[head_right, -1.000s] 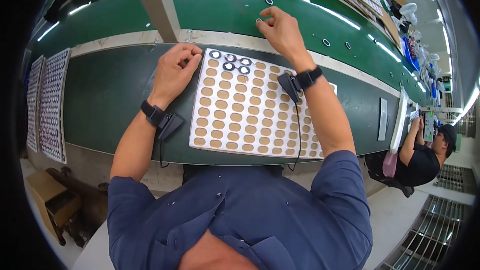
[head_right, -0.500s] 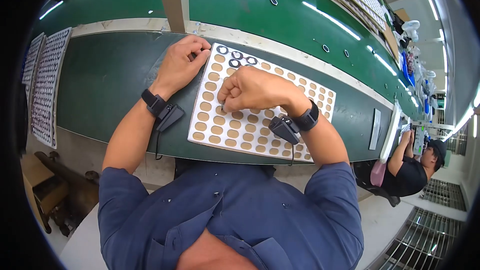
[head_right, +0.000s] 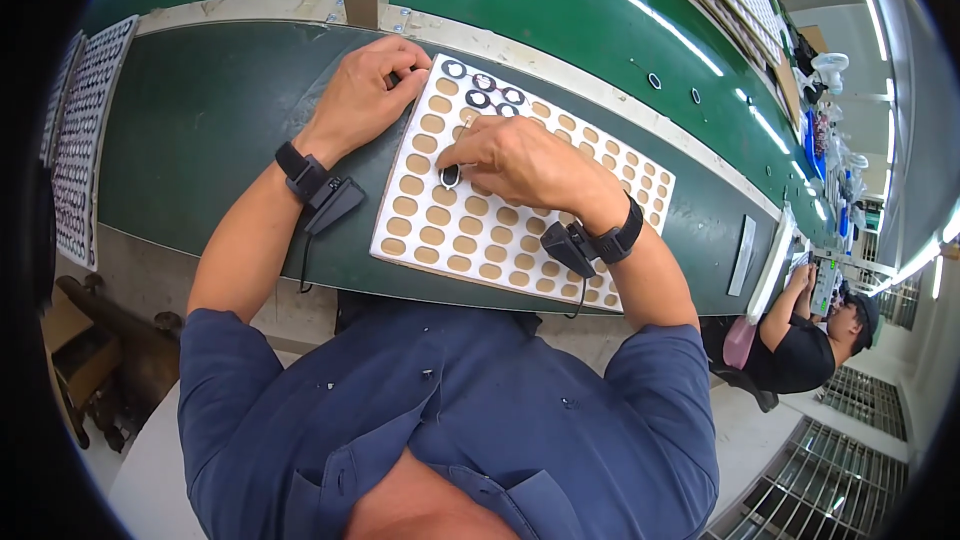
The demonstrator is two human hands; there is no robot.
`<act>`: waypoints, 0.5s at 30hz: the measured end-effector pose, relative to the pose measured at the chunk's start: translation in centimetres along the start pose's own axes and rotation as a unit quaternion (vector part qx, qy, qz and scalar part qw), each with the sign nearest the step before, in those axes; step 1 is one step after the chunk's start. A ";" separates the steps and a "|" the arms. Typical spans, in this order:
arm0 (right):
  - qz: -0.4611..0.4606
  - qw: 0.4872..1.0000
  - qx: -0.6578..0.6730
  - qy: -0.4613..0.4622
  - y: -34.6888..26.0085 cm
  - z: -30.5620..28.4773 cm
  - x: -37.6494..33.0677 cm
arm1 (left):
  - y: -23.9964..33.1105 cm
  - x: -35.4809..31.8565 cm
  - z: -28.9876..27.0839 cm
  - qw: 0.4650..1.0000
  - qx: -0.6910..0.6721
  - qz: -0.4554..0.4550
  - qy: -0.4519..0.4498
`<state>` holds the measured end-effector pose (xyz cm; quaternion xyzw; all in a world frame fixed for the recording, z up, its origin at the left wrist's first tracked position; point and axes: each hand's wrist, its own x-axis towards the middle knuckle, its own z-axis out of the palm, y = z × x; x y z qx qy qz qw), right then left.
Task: The person picks up small black rings from the table and presses them onto the adhesive circles on a sheet, one at a time. After filling the sheet, they set it aside and continue the process with a new adhesive sheet.
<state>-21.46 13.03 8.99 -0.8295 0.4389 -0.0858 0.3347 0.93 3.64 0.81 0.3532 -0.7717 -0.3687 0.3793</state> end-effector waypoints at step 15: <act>0.243 0.950 0.032 0.193 -1.3 -1.2 3.1 | -0.2 -0.3 -0.3 0.999 0.037 0.024 -0.013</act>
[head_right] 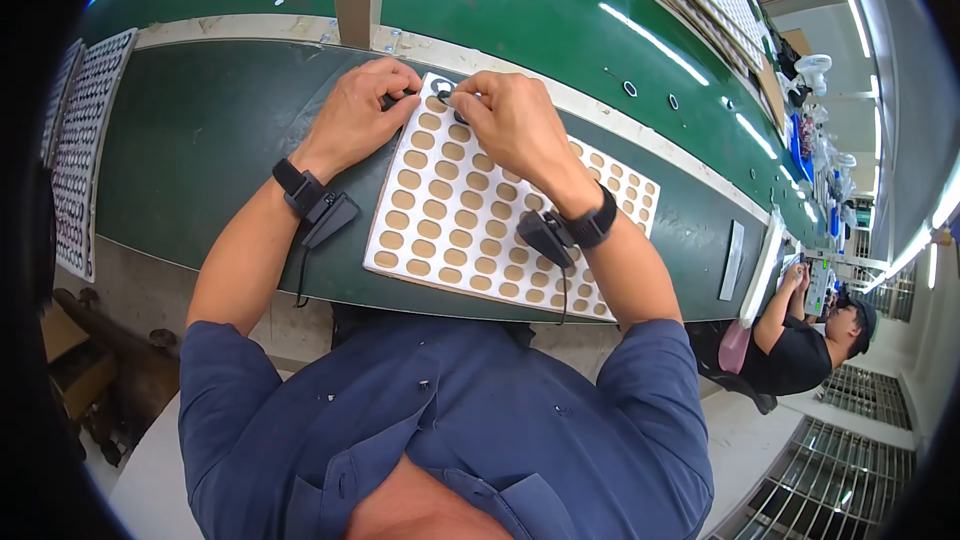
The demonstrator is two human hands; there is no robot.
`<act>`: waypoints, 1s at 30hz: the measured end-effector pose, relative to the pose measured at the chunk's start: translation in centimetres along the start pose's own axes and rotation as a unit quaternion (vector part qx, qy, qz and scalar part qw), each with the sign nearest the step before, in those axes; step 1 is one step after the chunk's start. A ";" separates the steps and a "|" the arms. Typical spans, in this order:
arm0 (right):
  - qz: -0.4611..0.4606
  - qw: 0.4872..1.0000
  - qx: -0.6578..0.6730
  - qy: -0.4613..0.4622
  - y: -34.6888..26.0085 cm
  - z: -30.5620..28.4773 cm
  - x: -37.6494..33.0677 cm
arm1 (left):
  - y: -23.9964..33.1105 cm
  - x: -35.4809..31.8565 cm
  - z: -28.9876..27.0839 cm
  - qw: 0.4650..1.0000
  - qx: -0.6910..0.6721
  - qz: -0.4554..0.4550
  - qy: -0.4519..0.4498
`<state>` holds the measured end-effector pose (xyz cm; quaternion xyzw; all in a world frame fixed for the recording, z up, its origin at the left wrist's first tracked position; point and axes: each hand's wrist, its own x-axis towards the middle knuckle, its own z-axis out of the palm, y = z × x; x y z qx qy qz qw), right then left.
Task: The person picks up small black rings from the table and presses them onto the adhesive circles on a sheet, one at a time. After filling the sheet, they set it aside and continue the process with a new adhesive sheet.
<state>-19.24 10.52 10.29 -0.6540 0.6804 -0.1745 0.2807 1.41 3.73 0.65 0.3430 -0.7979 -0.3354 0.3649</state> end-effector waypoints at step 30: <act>-0.047 0.956 -0.221 0.188 11.0 -2.8 21.6 | 0.7 0.0 -0.7 0.999 0.021 -0.011 -0.046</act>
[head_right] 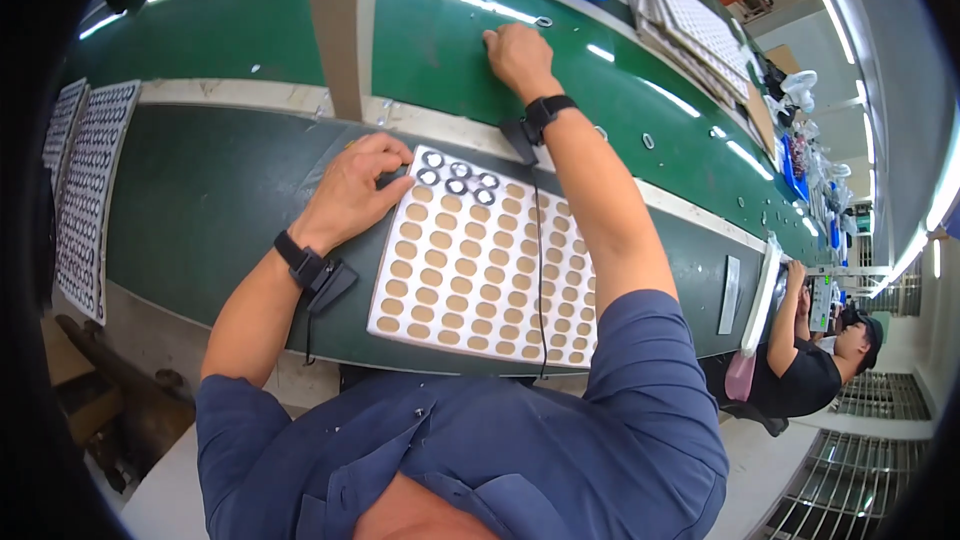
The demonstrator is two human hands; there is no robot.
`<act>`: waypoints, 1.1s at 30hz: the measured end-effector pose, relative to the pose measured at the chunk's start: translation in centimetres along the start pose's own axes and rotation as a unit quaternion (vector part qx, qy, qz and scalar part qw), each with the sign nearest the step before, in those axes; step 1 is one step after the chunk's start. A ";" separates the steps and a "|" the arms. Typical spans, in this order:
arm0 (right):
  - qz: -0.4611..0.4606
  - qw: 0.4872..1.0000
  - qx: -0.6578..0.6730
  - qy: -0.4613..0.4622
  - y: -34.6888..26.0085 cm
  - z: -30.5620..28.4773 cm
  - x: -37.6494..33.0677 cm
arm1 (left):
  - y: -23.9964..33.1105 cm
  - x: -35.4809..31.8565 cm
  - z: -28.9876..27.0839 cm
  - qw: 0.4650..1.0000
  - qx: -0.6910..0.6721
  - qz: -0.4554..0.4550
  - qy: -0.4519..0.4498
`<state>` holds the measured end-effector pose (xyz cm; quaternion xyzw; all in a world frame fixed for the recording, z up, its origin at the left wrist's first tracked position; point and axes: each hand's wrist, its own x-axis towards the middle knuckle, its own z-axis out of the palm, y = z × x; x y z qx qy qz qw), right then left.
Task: The person picks up small black rings from the table and presses them onto the adhesive circles on a sheet, one at a time. After filling the sheet, they set it aside and continue the process with a new adhesive sheet.
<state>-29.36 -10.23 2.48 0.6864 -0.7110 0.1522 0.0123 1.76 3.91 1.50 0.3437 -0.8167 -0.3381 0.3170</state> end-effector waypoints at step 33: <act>0.033 0.911 0.288 -0.294 -9.8 -12.5 -19.5 | -0.1 0.3 0.8 0.997 -0.037 0.071 0.022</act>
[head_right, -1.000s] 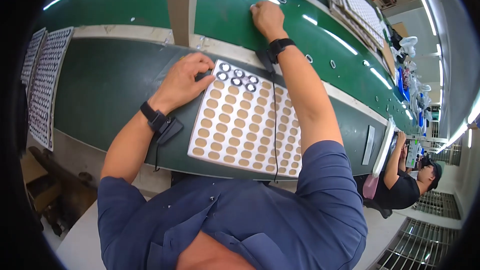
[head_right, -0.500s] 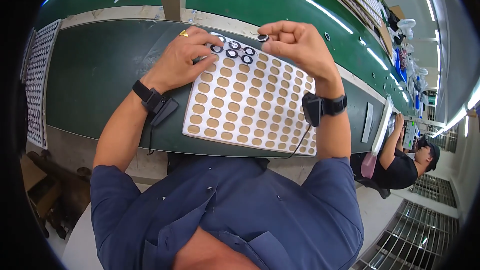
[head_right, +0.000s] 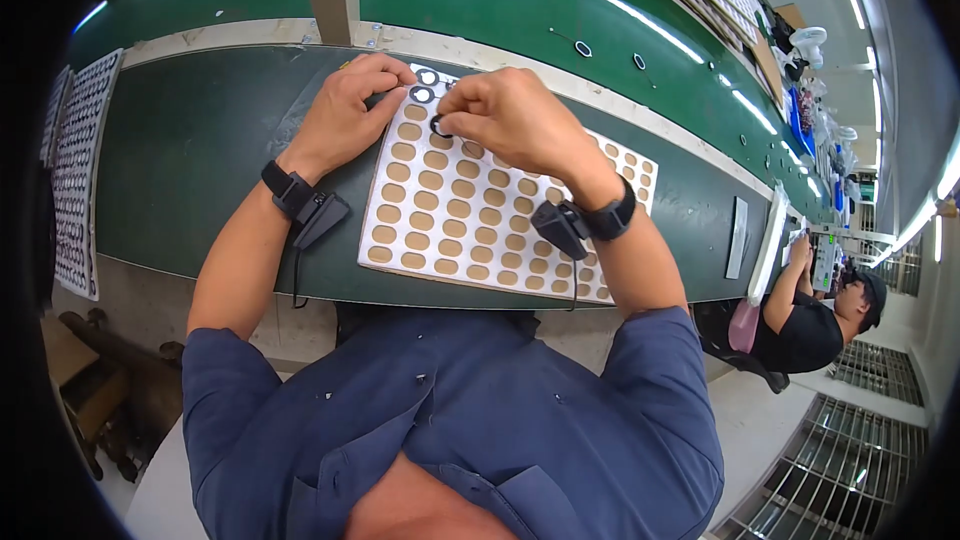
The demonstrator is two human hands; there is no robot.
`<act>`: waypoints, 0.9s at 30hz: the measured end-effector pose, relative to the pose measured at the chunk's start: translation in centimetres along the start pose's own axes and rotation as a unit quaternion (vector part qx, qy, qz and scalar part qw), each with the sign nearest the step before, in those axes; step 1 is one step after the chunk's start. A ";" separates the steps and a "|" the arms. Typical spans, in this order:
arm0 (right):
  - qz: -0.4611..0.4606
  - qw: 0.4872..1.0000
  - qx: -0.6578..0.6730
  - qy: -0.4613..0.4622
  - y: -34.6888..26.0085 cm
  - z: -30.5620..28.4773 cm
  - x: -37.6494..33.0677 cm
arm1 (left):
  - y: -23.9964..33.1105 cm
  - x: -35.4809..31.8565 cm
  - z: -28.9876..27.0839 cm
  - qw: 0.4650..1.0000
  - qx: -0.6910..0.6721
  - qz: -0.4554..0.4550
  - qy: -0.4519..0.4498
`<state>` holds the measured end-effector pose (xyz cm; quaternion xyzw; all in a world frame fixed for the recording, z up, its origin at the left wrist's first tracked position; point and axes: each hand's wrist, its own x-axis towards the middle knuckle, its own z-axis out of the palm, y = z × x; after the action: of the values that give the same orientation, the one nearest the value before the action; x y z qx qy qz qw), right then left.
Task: The person picks up small black rings from the table and presses them onto the adhesive circles on a sheet, one at a time. After filling the sheet, they set it aside and continue the process with a new adhesive sheet.
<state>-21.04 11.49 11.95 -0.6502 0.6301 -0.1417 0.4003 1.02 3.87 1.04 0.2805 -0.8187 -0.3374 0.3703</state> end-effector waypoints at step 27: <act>-0.250 0.921 -0.246 0.168 2.8 3.6 2.9 | 1.1 0.1 -0.3 1.000 0.028 -0.004 -0.005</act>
<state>-20.04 10.36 6.75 -0.8311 0.5203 -0.1844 0.0675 0.98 4.42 2.06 0.2921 -0.8289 -0.3168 0.3568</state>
